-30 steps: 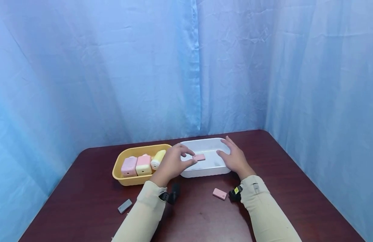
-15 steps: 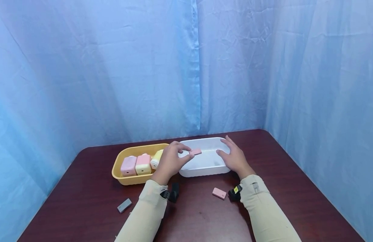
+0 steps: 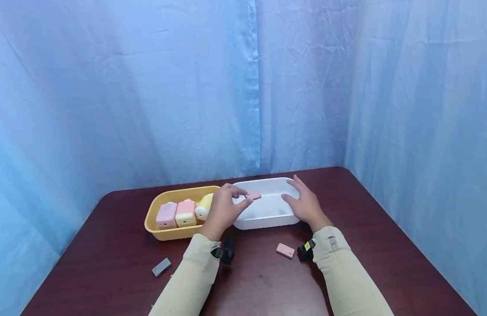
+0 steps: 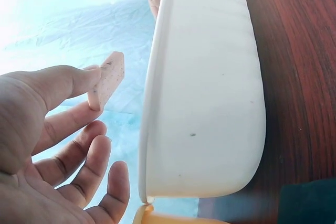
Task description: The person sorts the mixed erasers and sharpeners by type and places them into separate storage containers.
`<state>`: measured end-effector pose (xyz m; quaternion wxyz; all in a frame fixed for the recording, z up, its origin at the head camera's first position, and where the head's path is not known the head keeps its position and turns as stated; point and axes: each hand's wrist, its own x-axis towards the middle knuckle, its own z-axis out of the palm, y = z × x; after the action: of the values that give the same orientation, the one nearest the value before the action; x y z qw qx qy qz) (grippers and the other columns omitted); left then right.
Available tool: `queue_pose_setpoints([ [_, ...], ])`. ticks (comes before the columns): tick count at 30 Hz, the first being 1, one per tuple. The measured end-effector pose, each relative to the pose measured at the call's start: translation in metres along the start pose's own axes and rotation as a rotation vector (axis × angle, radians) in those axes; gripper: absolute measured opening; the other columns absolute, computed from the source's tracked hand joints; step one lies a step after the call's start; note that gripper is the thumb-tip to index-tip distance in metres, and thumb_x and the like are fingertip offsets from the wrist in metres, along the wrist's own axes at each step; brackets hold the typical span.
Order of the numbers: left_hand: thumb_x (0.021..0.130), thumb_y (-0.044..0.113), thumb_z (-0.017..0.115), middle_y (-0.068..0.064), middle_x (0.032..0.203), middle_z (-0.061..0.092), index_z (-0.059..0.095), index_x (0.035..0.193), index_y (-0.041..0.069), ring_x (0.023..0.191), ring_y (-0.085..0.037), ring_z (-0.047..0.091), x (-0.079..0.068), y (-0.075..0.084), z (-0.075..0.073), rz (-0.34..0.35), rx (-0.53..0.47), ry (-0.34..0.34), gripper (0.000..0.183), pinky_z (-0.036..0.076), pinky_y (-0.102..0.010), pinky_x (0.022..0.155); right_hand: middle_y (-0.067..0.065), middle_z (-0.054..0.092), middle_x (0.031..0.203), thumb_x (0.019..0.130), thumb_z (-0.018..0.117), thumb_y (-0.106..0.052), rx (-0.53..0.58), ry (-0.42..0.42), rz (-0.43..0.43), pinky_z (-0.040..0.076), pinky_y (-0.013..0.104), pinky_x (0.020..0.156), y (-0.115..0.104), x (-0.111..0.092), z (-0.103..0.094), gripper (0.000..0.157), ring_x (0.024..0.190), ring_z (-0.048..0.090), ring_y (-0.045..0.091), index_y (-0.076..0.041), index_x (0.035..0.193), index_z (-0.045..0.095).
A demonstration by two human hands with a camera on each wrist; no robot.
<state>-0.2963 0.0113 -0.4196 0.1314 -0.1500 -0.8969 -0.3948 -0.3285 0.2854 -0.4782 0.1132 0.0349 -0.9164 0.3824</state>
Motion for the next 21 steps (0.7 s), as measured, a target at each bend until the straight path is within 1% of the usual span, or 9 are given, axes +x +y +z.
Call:
queue_pose_setpoints([
  [4, 0.087, 0.055, 0.079, -0.002, 0.112, 0.07, 0.082, 0.102, 0.016, 0.1, -0.018, 0.063, -0.0012, 0.0002, 0.0022, 0.006, -0.009, 0.001, 0.042, 0.059, -0.038, 0.088, 0.009, 0.023, 0.172, 0.101, 0.063, -0.036, 0.001, -0.001, -0.001, 0.025, 0.064, 0.121, 0.0009, 0.0005, -0.0006, 0.061, 0.156, 0.024, 0.041, -0.013, 0.156, 0.047],
  [9, 0.086, 0.048, 0.082, -0.003, 0.11, 0.069, 0.082, 0.102, 0.013, 0.098, -0.02, 0.063, -0.0028, -0.002, 0.0038, 0.014, -0.031, 0.0, 0.039, 0.058, -0.037, 0.087, 0.009, 0.021, 0.173, 0.101, 0.063, -0.036, -0.007, -0.014, -0.001, 0.025, 0.064, 0.122, 0.0017, 0.0009, -0.0003, 0.062, 0.156, 0.024, 0.041, -0.013, 0.156, 0.047],
  [12, 0.086, 0.045, 0.084, -0.004, 0.11, 0.069, 0.082, 0.103, 0.012, 0.099, -0.022, 0.064, -0.0022, -0.0025, 0.0041, 0.014, -0.031, -0.005, 0.037, 0.058, -0.036, 0.087, 0.009, 0.022, 0.173, 0.101, 0.064, -0.035, -0.009, -0.013, -0.001, 0.024, 0.063, 0.122, 0.0018, 0.001, -0.0009, 0.061, 0.157, 0.024, 0.04, -0.013, 0.156, 0.047],
  [16, 0.086, 0.043, 0.084, -0.003, 0.112, 0.068, 0.082, 0.102, 0.014, 0.102, -0.024, 0.065, -0.0012, -0.0008, 0.0039, -0.011, -0.024, -0.016, 0.033, 0.057, -0.036, 0.089, 0.009, 0.022, 0.173, 0.101, 0.064, -0.033, -0.002, -0.01, -0.004, 0.024, 0.064, 0.122, 0.0015, 0.0011, -0.0018, 0.061, 0.156, 0.024, 0.041, -0.012, 0.155, 0.047],
  [21, 0.087, 0.036, 0.084, -0.001, 0.112, 0.066, 0.082, 0.102, 0.015, 0.102, -0.02, 0.063, -0.0011, 0.0007, 0.0032, -0.041, -0.005, -0.031, 0.026, 0.057, -0.035, 0.09, 0.009, 0.021, 0.173, 0.101, 0.064, -0.034, 0.008, -0.016, -0.008, 0.024, 0.064, 0.122, 0.0018, 0.0003, -0.002, 0.061, 0.157, 0.023, 0.04, -0.012, 0.156, 0.047],
])
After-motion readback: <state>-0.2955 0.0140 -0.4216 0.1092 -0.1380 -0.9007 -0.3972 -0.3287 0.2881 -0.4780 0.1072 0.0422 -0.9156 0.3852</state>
